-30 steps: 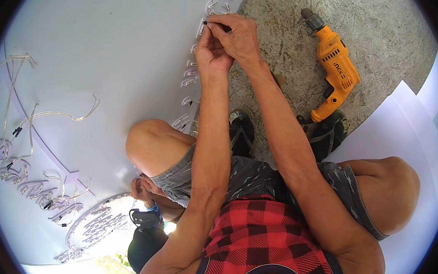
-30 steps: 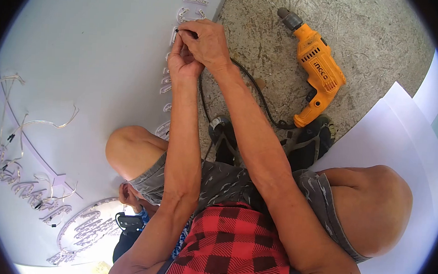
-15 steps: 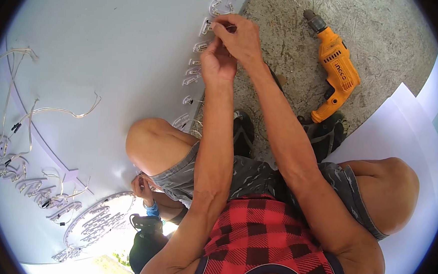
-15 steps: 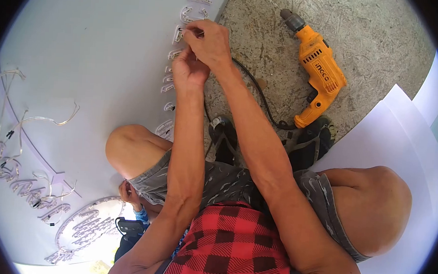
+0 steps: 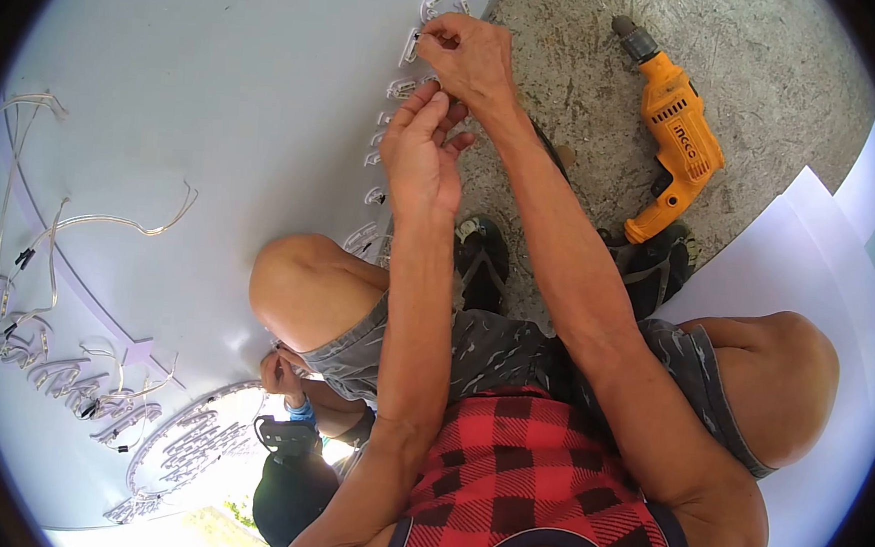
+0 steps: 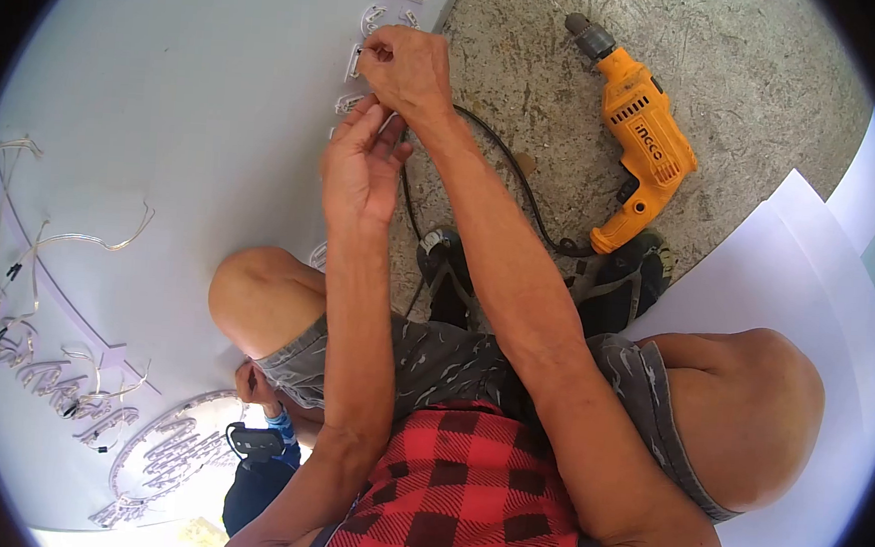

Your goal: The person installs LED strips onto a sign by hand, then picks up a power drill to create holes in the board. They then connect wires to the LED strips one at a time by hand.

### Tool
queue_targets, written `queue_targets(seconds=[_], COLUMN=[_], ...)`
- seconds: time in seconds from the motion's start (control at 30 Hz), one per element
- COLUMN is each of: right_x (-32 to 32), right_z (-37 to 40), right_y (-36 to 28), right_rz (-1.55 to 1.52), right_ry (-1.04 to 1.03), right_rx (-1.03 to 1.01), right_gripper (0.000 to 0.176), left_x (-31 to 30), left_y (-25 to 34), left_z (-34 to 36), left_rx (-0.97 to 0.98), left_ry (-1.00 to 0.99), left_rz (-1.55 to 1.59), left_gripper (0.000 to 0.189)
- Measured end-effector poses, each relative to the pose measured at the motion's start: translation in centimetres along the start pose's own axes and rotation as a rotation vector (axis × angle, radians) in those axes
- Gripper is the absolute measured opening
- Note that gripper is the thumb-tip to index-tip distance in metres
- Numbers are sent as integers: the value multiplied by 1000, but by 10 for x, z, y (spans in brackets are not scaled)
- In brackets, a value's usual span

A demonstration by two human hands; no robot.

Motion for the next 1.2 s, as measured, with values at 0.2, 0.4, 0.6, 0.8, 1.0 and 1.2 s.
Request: queue_targets(seconds=[0.2, 0.4, 0.6, 0.8, 1.0, 1.2], right_x=[-2, 9, 11, 13, 16, 17], right_z=[-1, 11, 5, 12, 11, 25], right_y=[4, 39, 29, 32, 37, 35], right_rz=[55, -544, -466, -594, -739, -792], right_ry=[-59, -102, -127, -87, -86, 26], right_rx=[-76, 316, 277, 286, 347, 300], right_gripper=[15, 16, 15, 18, 16, 18], left_x=[7, 15, 0, -3, -3, -20], left_y=[57, 113, 127, 122, 130, 143], left_z=[47, 91, 82, 78, 83, 90], left_rx=[155, 272, 361, 420, 383, 368], left_ry=[-84, -535, -458, -466, -488, -367], left_rz=[-464, -1147, -1282, -1427, -1429, -1278], left_gripper=[26, 35, 36, 41, 42, 44])
Point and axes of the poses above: each hand's wrist, its own z-axis away from the middle knuckle, its own x-axis out of the palm, y = z × x, the point moved 4 cm from there along -z, towards the middle knuckle, and after that the axes turned 2 degrees about -x, right-handed, at the moved point
